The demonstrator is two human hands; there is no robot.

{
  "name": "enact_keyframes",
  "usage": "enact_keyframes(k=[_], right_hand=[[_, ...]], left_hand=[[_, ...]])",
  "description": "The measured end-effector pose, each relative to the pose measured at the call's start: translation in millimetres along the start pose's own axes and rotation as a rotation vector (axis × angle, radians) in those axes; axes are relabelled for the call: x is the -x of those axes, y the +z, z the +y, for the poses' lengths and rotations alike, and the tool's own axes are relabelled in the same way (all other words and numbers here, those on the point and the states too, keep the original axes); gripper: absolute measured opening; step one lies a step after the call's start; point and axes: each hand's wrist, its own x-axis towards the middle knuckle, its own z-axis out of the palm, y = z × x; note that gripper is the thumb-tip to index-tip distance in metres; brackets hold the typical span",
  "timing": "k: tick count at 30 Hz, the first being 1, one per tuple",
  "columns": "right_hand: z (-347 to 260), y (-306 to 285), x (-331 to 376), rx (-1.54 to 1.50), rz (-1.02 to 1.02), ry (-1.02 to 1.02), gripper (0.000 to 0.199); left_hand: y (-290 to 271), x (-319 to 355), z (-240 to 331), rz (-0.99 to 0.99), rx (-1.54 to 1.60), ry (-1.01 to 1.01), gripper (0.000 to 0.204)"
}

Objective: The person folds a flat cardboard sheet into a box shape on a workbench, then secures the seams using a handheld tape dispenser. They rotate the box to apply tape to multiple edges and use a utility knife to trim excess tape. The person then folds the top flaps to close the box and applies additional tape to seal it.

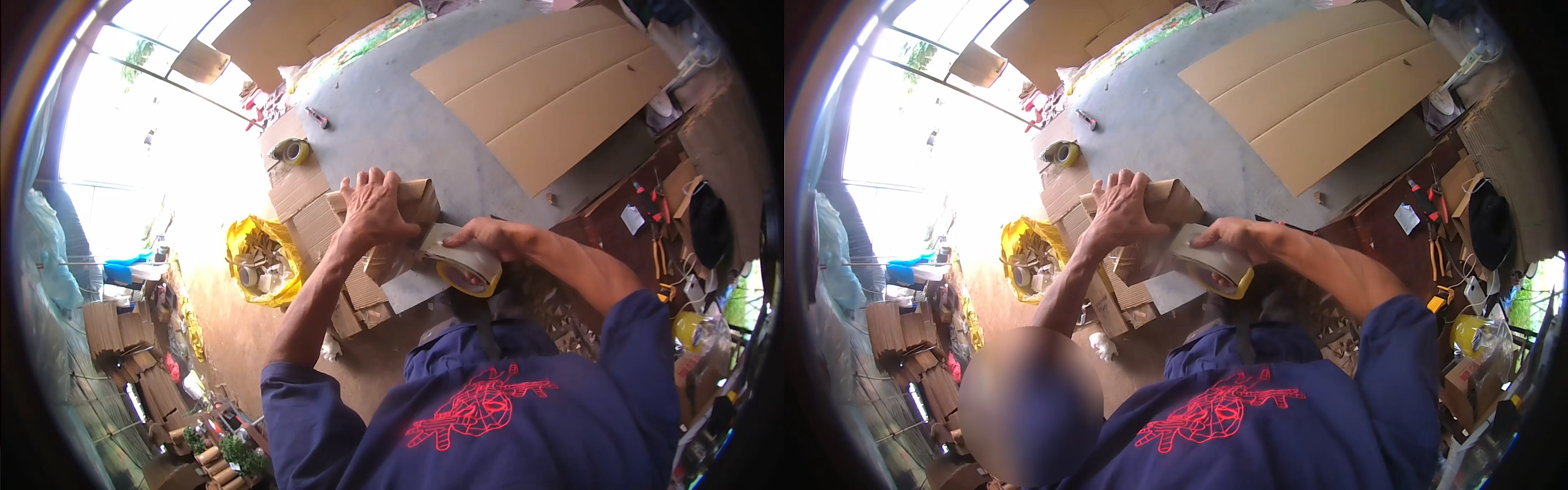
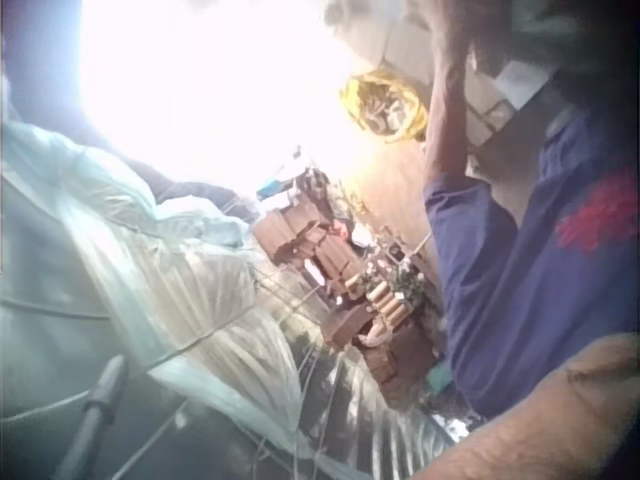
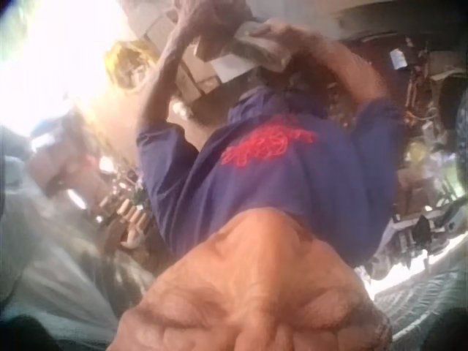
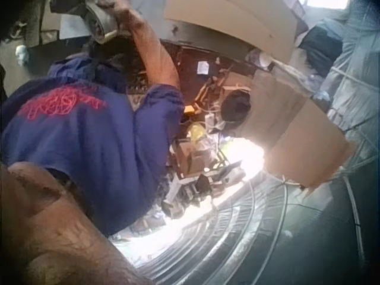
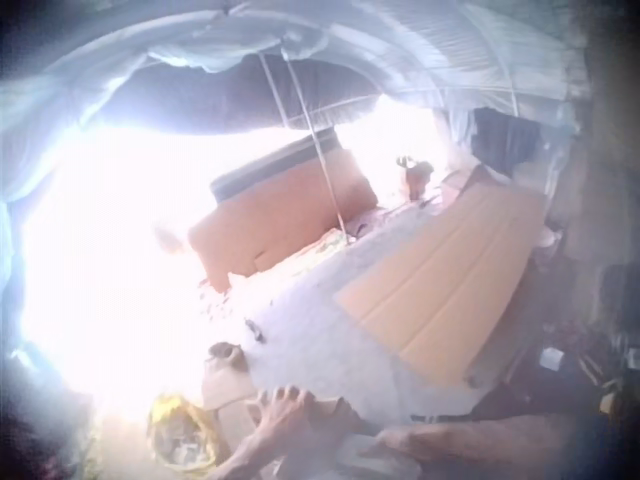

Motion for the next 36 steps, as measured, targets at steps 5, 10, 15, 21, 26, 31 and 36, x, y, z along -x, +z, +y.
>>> enact_keyframes(k=[5,10,15,21,26,31,36], right_hand=[[-22.8,-0.6,-7.1,0.069,0.002,0.104,0.042],[-43.6,2.6,-9.1,0.199,0.033,0.237,0.038],[-55.3,32.0,-9.7,0.503,0.197,0.092,0.033],[-40.8,45.3,-8.3,0.657,0.384,-0.104,0.037],[20.7,35.5,9.7,0.573,0.324,-0.362,0.048],[96.8,5.7,-7.2,0.187,0.371,-0.454,0.042],[141.7,-7.5,-2.2,-0.065,0.458,-0.471,0.042]], left_hand=[[5.4,10.0,11.7,0.098,0.032,-0.038,0.08],[6.7,12.1,11.5,0.141,0.065,-0.03,0.077],[3.1,9.3,14.3,0.136,0.083,-0.022,0.076],[19.1,3.9,-4.3,0.24,0.097,0.048,0.086],[35.8,-0.9,-3.1,0.239,0.081,0.032,0.084],[40.5,7.7,18.3,0.324,-0.023,0.069,0.072],[7.7,34.3,22.4,0.218,-0.212,0.375,0.05]])
